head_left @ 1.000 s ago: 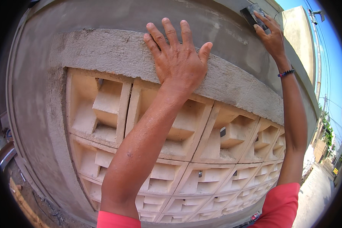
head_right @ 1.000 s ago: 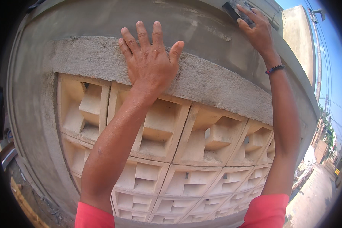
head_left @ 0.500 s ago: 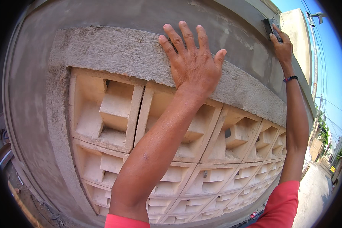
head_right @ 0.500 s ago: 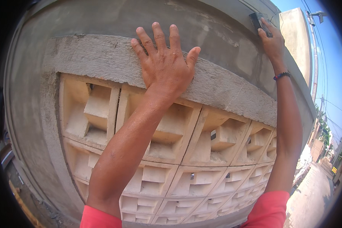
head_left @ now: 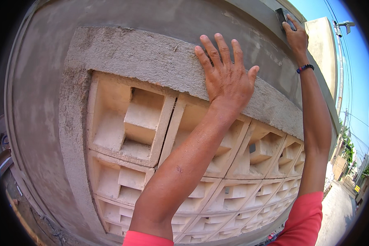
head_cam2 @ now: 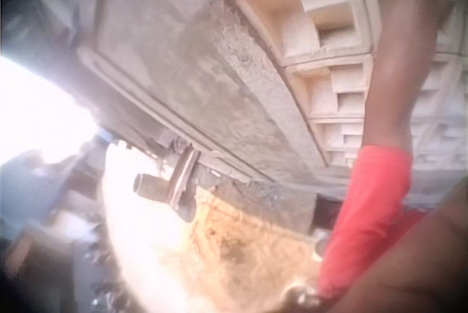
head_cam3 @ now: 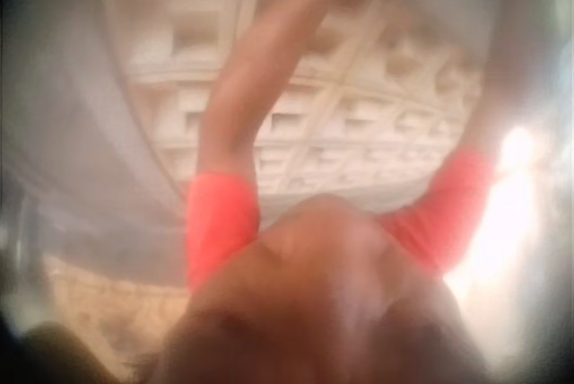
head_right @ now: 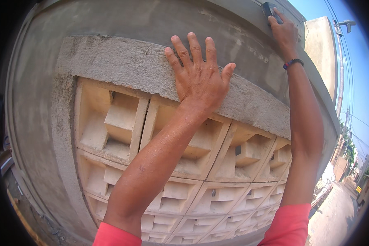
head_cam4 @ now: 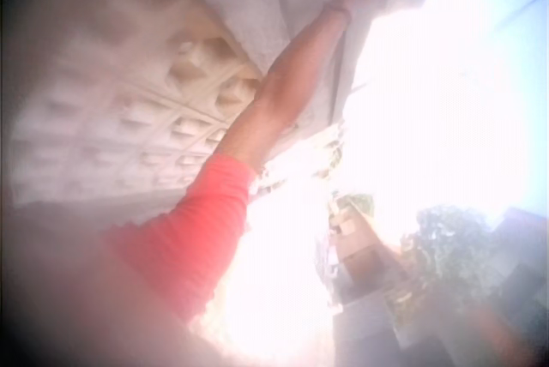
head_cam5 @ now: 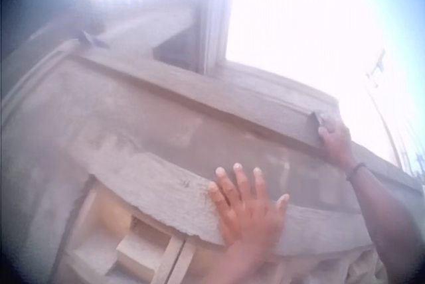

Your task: The person applies and smooths wet cement onto a curved wall section above decorative blocks using a trowel. They repeatedly scoop cement from a bucket and spread it along the wall's edge, smoothing the surface with the trowel.

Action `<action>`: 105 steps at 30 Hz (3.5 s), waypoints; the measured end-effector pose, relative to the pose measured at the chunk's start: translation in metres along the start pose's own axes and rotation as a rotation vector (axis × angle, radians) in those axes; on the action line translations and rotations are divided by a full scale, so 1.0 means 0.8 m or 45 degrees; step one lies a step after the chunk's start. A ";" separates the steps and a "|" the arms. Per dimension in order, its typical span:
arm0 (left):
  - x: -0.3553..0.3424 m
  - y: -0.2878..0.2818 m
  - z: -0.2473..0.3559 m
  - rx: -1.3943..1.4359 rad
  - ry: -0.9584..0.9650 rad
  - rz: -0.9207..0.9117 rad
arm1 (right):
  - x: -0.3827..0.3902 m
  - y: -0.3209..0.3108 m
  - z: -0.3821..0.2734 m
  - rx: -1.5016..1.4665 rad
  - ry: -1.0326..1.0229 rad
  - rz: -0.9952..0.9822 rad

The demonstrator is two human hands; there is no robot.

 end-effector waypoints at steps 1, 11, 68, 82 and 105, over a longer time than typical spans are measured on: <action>0.001 0.001 0.002 0.013 -0.007 -0.007 | -0.009 0.010 -0.034 0.076 -0.025 -0.036; -0.004 -0.007 -0.004 0.042 -0.008 -0.052 | -0.001 0.014 -0.027 -0.077 -0.357 0.045; -0.005 -0.014 -0.017 0.067 0.041 -0.174 | -0.038 0.070 -0.200 -0.067 -0.389 -0.051; -0.007 -0.017 -0.017 0.030 0.019 -0.111 | -0.008 0.064 -0.195 -0.003 -0.475 0.056; -0.004 -0.013 -0.012 0.029 -0.004 -0.112 | -0.024 0.046 -0.131 0.172 -0.232 0.070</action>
Point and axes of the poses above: each hand's wrist, its own x-axis away from the middle knuckle, its own y-axis out of the palm, z = x × y, the point moved 2 cm from there along -x, towards the middle knuckle, and after that the axes turned 5 degrees about x, right-handed, at the moved point
